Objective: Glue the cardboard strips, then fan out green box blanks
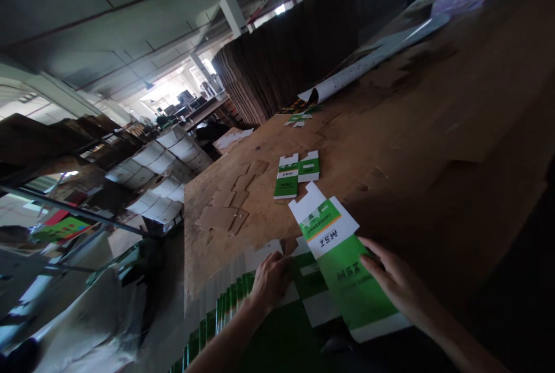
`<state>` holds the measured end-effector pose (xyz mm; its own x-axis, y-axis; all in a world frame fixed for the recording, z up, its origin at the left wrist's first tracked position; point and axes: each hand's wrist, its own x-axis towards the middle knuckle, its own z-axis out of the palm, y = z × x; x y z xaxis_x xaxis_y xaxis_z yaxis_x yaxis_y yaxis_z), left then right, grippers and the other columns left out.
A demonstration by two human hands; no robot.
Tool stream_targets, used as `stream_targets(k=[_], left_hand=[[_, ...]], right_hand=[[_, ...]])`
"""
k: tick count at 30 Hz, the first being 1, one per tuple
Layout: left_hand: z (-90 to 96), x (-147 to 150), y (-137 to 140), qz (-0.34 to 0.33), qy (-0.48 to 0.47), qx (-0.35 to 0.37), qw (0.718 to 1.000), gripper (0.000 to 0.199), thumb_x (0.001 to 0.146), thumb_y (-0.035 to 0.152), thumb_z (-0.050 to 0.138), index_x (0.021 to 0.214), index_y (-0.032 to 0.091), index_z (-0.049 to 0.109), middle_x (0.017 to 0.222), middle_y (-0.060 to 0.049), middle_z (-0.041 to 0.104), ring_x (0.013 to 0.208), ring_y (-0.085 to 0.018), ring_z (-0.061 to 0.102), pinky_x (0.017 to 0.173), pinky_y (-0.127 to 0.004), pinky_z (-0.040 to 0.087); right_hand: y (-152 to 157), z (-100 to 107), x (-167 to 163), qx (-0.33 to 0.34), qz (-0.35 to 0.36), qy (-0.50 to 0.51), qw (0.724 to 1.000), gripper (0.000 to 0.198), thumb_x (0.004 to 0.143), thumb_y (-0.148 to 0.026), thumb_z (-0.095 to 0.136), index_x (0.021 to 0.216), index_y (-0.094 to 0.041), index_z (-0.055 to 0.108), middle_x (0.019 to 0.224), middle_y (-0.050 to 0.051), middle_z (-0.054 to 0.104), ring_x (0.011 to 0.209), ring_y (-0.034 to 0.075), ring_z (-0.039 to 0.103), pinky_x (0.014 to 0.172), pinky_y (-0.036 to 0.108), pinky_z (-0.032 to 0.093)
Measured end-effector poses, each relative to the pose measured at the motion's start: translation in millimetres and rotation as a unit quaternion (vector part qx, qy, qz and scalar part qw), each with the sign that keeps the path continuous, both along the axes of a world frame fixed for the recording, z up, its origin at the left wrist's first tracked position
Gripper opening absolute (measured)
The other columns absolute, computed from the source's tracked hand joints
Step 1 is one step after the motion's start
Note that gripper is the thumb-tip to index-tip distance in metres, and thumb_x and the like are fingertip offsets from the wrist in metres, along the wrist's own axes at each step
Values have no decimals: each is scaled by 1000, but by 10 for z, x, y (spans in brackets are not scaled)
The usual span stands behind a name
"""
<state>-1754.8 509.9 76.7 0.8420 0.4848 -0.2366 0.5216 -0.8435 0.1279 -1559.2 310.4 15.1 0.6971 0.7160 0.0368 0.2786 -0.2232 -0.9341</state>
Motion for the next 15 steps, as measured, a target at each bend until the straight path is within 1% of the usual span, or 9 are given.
stream_targets(k=[3, 5, 6, 8, 10, 11, 12, 13, 15], left_hand=[[39, -211, -118, -40, -11, -7, 999, 30, 95, 25, 40, 91, 24, 71, 101, -6, 64, 97, -21, 58, 88, -32, 45], [52, -301, -89, -63, -36, -52, 996, 31, 95, 25, 42, 83, 24, 70, 103, -4, 65, 100, -20, 58, 92, -31, 43], [57, -310, -45, -48, -57, -79, 994, 30, 94, 26, 43, 81, 23, 70, 102, -4, 66, 100, -20, 58, 92, -30, 44], [68, -248, 65, 40, -112, -101, 988, 31, 95, 27, 40, 89, 23, 69, 103, -4, 66, 101, -18, 59, 91, -28, 45], [82, -100, 147, 153, -181, -45, 970, 33, 97, 29, 37, 119, 24, 60, 123, -6, 60, 115, -20, 54, 98, -33, 43], [85, -10, 163, 175, -192, -4, 966, 39, 94, 31, 45, 132, 26, 50, 135, -7, 53, 126, -23, 46, 104, -38, 38], [81, 80, 161, 170, -179, 25, 969, 51, 89, 33, 54, 138, 27, 44, 142, -8, 46, 133, -26, 38, 109, -44, 32], [67, 161, 146, 136, -152, 38, 978, 56, 85, 35, 60, 139, 29, 44, 146, -7, 42, 137, -28, 31, 113, -48, 25], [10, 277, 101, 50, -94, 36, 994, 42, 84, 34, 62, 126, 30, 58, 148, -4, 42, 139, -30, 27, 115, -53, 16]], right_hand=[[-19, -85, -82, -1, -18, 42, 999, 59, 81, -61, 45, 122, -24, 64, 126, 9, 67, 116, 33, 61, 90, 39, 55], [10, -133, -166, 6, -19, 70, 997, 57, 80, -59, 46, 122, -25, 64, 127, 9, 67, 117, 33, 61, 92, 40, 54], [39, -145, -230, 12, -13, 87, 996, 56, 80, -58, 47, 122, -25, 64, 126, 9, 67, 117, 33, 61, 93, 41, 54], [122, -126, -410, 18, 17, 133, 991, 56, 80, -56, 45, 123, -25, 63, 127, 10, 66, 118, 32, 60, 94, 43, 53], [219, -55, -644, 15, 59, 189, 980, 58, 80, -54, 43, 124, -23, 62, 128, 11, 65, 120, 31, 59, 95, 43, 53], [263, -12, -766, 12, 82, 215, 973, 59, 79, -54, 43, 124, -22, 62, 129, 11, 65, 120, 31, 59, 96, 43, 52], [296, 24, -880, 8, 108, 237, 965, 59, 78, -55, 43, 123, -22, 63, 128, 10, 65, 121, 30, 59, 97, 43, 51], [314, 42, -977, 3, 134, 255, 958, 58, 77, -56, 45, 120, -22, 65, 127, 10, 67, 120, 30, 59, 98, 42, 50], [289, -11, -1081, -20, 187, 277, 942, 54, 74, -61, 50, 104, -22, 71, 115, 10, 72, 113, 31, 63, 96, 42, 51]])
